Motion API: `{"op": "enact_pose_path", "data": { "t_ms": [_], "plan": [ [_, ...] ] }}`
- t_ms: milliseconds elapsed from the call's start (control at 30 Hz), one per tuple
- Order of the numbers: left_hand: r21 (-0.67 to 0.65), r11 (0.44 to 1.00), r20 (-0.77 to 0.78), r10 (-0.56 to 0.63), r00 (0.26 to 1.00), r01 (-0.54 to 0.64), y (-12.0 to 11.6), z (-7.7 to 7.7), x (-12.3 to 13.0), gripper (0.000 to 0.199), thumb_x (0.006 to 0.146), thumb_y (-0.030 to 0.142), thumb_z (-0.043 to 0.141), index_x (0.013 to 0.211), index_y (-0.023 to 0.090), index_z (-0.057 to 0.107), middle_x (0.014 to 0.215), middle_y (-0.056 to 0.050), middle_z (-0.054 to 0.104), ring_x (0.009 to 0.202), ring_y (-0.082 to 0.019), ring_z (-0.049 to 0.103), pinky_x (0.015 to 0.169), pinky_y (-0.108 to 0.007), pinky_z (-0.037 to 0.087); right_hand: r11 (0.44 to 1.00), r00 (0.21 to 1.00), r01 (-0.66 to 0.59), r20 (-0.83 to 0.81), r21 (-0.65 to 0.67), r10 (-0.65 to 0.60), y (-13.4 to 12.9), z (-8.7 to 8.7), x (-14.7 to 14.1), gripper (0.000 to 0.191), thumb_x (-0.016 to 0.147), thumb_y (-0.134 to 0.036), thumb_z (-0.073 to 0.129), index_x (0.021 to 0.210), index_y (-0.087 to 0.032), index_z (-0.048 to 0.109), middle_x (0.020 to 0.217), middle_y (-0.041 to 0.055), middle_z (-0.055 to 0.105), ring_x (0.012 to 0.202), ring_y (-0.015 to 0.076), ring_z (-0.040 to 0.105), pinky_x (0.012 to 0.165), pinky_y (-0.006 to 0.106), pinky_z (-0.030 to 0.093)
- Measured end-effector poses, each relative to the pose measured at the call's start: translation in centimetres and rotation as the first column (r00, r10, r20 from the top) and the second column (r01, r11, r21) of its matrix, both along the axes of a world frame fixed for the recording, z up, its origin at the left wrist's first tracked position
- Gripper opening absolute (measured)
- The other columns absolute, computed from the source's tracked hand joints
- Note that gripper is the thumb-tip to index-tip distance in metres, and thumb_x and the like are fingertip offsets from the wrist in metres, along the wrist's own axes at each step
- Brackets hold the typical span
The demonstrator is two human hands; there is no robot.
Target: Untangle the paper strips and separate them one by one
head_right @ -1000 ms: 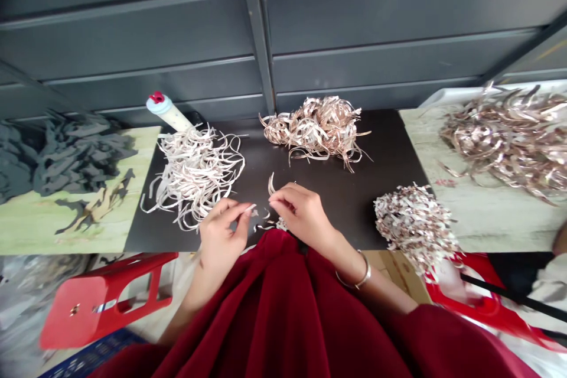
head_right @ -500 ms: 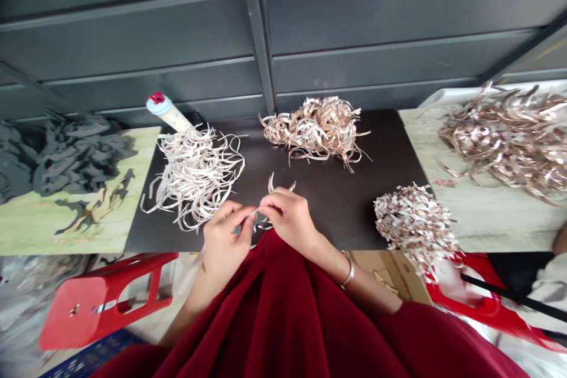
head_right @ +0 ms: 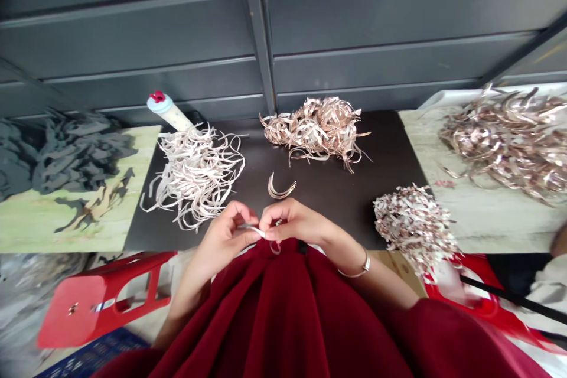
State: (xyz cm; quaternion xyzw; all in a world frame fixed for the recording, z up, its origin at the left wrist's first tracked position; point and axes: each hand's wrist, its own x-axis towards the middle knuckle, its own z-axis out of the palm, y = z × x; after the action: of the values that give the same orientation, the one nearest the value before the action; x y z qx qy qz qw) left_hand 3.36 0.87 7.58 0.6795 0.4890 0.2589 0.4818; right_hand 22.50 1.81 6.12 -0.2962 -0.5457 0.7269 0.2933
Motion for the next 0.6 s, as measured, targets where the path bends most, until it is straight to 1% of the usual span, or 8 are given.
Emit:
{"op": "enact_pose_path", "data": {
  "t_ms": [67, 100, 133, 200, 267, 433, 500, 600],
  "plan": [
    [0.182, 0.977, -0.063, 0.123, 0.99, -0.109, -0.1, 0.2, 0.1, 0.015, 0.071, 0.016, 0.067, 0.07, 0.019, 0.053, 0.09, -0.002, 0.058, 0.084, -0.016, 0.057, 0.073, -0.028, 0.046, 0.993, 0.995, 0.087, -0.034, -0.078, -0.09, 0.0, -0.1, -0.5, 0.031, 0.071, -0.043, 0.071, 0.066, -0.014, 0.061, 0.06, -0.0019, 0.055, 0.055, 0.0106, 0.051, 0.055, 0.023, 0.043],
    [0.246, 0.961, -0.081, 0.152, 0.985, -0.128, -0.1, 0.3, 0.0, 0.014, 0.071, 0.017, 0.067, 0.067, 0.019, 0.054, 0.089, -0.002, 0.056, 0.082, -0.015, 0.055, 0.072, -0.028, 0.046, 0.987, 0.989, 0.138, -0.039, -0.085, -0.142, -0.1, -0.2, -0.8, 0.031, 0.069, -0.043, 0.072, 0.065, -0.014, 0.061, 0.059, -0.0023, 0.055, 0.054, 0.01, 0.05, 0.054, 0.022, 0.042],
    [0.273, 0.955, -0.087, 0.142, 0.986, -0.114, -0.1, 0.4, 0.0, 0.014, 0.073, 0.018, 0.066, 0.066, 0.018, 0.054, 0.083, -0.001, 0.056, 0.076, -0.014, 0.054, 0.069, -0.027, 0.045, 0.981, 0.983, 0.177, -0.038, -0.079, -0.18, -0.1, -0.2, -1.0, 0.031, 0.069, -0.042, 0.073, 0.064, -0.014, 0.061, 0.059, -0.0023, 0.055, 0.054, 0.0095, 0.049, 0.054, 0.022, 0.042],
    [0.24, 0.971, -0.072, 0.038, 0.997, -0.02, -0.2, 0.4, -0.3, 0.015, 0.078, 0.022, 0.061, 0.066, 0.018, 0.053, 0.07, 0.001, 0.054, 0.062, -0.011, 0.05, 0.059, -0.023, 0.041, 0.978, 0.978, 0.205, -0.026, -0.036, -0.206, -0.1, 0.1, -1.4, 0.03, 0.07, -0.042, 0.071, 0.065, -0.014, 0.062, 0.06, -0.0022, 0.055, 0.054, 0.0092, 0.049, 0.054, 0.022, 0.041],
    [0.198, 0.978, -0.045, -0.058, 0.997, 0.066, -0.2, 0.5, -0.5, 0.019, 0.083, 0.025, 0.056, 0.066, 0.018, 0.051, 0.062, 0.003, 0.052, 0.056, -0.01, 0.047, 0.054, -0.022, 0.037, 0.981, 0.981, 0.192, -0.004, 0.034, -0.192, -0.2, 0.5, -1.7, 0.028, 0.074, -0.041, 0.068, 0.066, -0.014, 0.063, 0.062, -0.0017, 0.056, 0.056, 0.0095, 0.049, 0.055, 0.021, 0.041],
    [0.203, 0.966, -0.043, -0.154, 0.987, 0.16, -0.3, 0.9, -0.8, 0.022, 0.088, 0.026, 0.05, 0.067, 0.019, 0.048, 0.062, 0.004, 0.05, 0.056, -0.009, 0.045, 0.055, -0.022, 0.035, 0.975, 0.988, 0.152, -0.007, 0.161, -0.153, -0.3, 1.2, -1.7, 0.019, 0.079, -0.03, 0.063, 0.067, -0.014, 0.063, 0.064, -0.0023, 0.055, 0.058, 0.0088, 0.049, 0.058, 0.02, 0.04],
    [0.218, 0.958, -0.079, -0.171, 0.982, 0.185, -0.3, 1.2, -0.8, 0.021, 0.088, 0.023, 0.049, 0.068, 0.019, 0.046, 0.063, 0.004, 0.049, 0.057, -0.009, 0.045, 0.056, -0.022, 0.035, 0.976, 0.99, 0.139, -0.009, 0.17, -0.14, -0.3, 1.1, -1.6, 0.017, 0.079, -0.027, 0.063, 0.068, -0.014, 0.063, 0.064, -0.0025, 0.055, 0.058, 0.0085, 0.049, 0.058, 0.02, 0.04],
    [0.229, 0.951, -0.125, -0.184, 0.975, 0.209, -0.4, 1.5, -0.8, 0.02, 0.089, 0.021, 0.047, 0.069, 0.019, 0.046, 0.065, 0.003, 0.049, 0.058, -0.009, 0.045, 0.057, -0.022, 0.036, 0.986, 0.994, 0.112, -0.015, 0.122, -0.111, -0.5, 0.8, -1.6, 0.016, 0.079, -0.025, 0.062, 0.067, -0.014, 0.061, 0.062, -0.0035, 0.055, 0.056, 0.0077, 0.047, 0.056, 0.019, 0.039]
  ]
}}
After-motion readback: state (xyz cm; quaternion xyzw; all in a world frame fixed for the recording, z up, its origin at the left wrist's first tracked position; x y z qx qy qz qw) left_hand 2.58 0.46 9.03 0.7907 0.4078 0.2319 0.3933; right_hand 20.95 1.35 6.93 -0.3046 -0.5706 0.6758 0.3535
